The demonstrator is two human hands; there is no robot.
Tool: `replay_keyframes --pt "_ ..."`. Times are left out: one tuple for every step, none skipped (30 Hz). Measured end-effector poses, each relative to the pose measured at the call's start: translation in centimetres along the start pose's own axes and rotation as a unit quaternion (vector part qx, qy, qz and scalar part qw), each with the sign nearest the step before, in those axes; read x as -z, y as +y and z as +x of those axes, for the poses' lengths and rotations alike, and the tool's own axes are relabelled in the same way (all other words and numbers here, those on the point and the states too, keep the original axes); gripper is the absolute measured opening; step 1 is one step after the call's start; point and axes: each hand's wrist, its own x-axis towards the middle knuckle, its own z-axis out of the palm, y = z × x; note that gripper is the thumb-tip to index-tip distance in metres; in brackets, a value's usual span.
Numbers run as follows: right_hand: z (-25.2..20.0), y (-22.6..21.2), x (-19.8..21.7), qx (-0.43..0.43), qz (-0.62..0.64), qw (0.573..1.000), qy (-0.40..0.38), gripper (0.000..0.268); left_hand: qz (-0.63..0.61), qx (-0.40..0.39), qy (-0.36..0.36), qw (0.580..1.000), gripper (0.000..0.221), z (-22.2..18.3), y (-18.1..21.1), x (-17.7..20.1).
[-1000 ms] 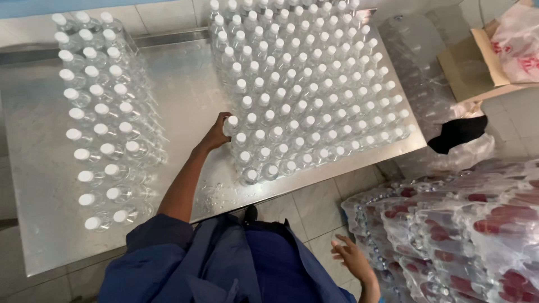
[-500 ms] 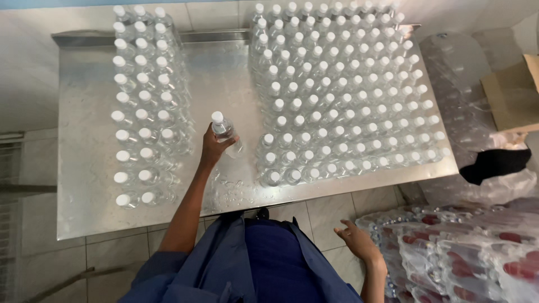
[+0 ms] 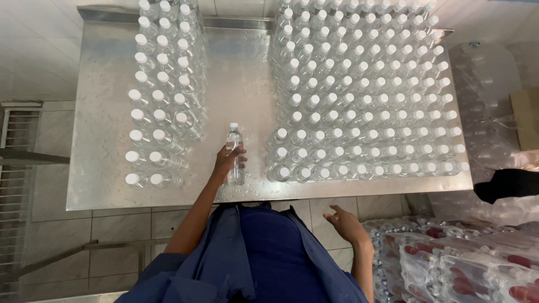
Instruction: The person repeatedly picks up plastic bottles from a large group on a metal table, screws on white caps by hand, and places the capped bottles into a separate row on the left side of the table.
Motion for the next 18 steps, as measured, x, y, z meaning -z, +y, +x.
replay_keyframes --pt "0.4 0.4 -0.4 0.001 -0.003 1.000 -0.002 0.064 0.005 0.004 -0.001 1.000 0.053 0.1 0.0 0.2" --pt "0.8 0.8 -0.7 0.003 -0.006 1.000 -0.005 0.064 0.010 0.008 -0.002 1.000 0.055 0.2 0.0 0.3" --pt "0.7 0.5 -0.7 0.003 -0.005 1.000 -0.004 0.064 0.012 0.008 -0.003 1.000 0.055 0.2 0.2 0.4" --pt "0.6 0.2 -0.6 0.005 0.001 1.000 -0.008 0.065 0.013 0.005 -0.010 1.000 0.055 0.3 0.3 0.5" --pt "0.4 -0.1 -0.5 0.007 0.007 1.000 -0.011 0.065 0.015 0.002 -0.018 1.000 0.055 0.3 0.4 0.6" --pt "0.9 -0.1 -0.7 0.007 0.009 1.000 -0.011 0.065 0.017 0.002 -0.019 1.000 0.055 0.4 0.9 0.5" --pt "1.2 0.0 -0.9 0.011 0.010 1.000 -0.008 0.064 0.020 -0.003 -0.028 0.999 0.056 0.2 1.3 0.5" --pt "1.5 0.1 -1.1 0.015 0.011 1.000 -0.006 0.064 0.023 -0.008 -0.037 0.999 0.058 0.1 1.6 0.5" --pt "1.3 -0.2 -0.9 0.015 0.012 1.000 -0.006 0.064 0.024 -0.008 -0.037 0.999 0.058 0.4 1.7 0.5" --pt "1.1 -0.5 -0.7 0.012 0.011 1.000 -0.007 0.063 0.027 -0.014 -0.044 0.999 0.060 0.6 1.8 0.6" --pt "1.0 -0.7 -0.4 0.009 0.009 1.000 -0.006 0.063 0.030 -0.019 -0.051 0.998 0.062 1.0 1.8 0.6" --pt "1.0 -0.5 -0.5 0.009 0.010 1.000 -0.006 0.063 0.030 -0.019 -0.052 0.998 0.062 0.6 2.2 0.3" --pt "1.1 -0.4 -0.4 0.012 0.002 1.000 -0.005 0.062 0.029 -0.021 -0.050 0.998 0.061 0.3 2.7 0.1" --pt "1.2 -0.3 -0.4 0.014 -0.005 1.000 -0.003 0.062 0.028 -0.023 -0.048 0.998 0.060 0.0 3.2 -0.1" --pt "1.2 -0.4 -0.3 0.015 -0.005 1.000 -0.004 0.062 0.028 -0.024 -0.047 0.998 0.060 0.0 3.4 -0.2" --pt "1.1 -0.4 -0.2 0.013 -0.004 1.000 -0.001 0.063 0.032 -0.029 -0.051 0.998 0.060 0.0 3.6 -0.3" --pt "1.0 -0.4 -0.2 0.010 -0.003 1.000 0.001 0.064 0.036 -0.033 -0.056 0.997 0.059 -0.1 3.7 -0.5" --pt "1.3 -0.2 -0.3 0.009 -0.003 1.000 0.000 0.064 0.036 -0.032 -0.055 0.997 0.059 0.3 3.4 -0.2"
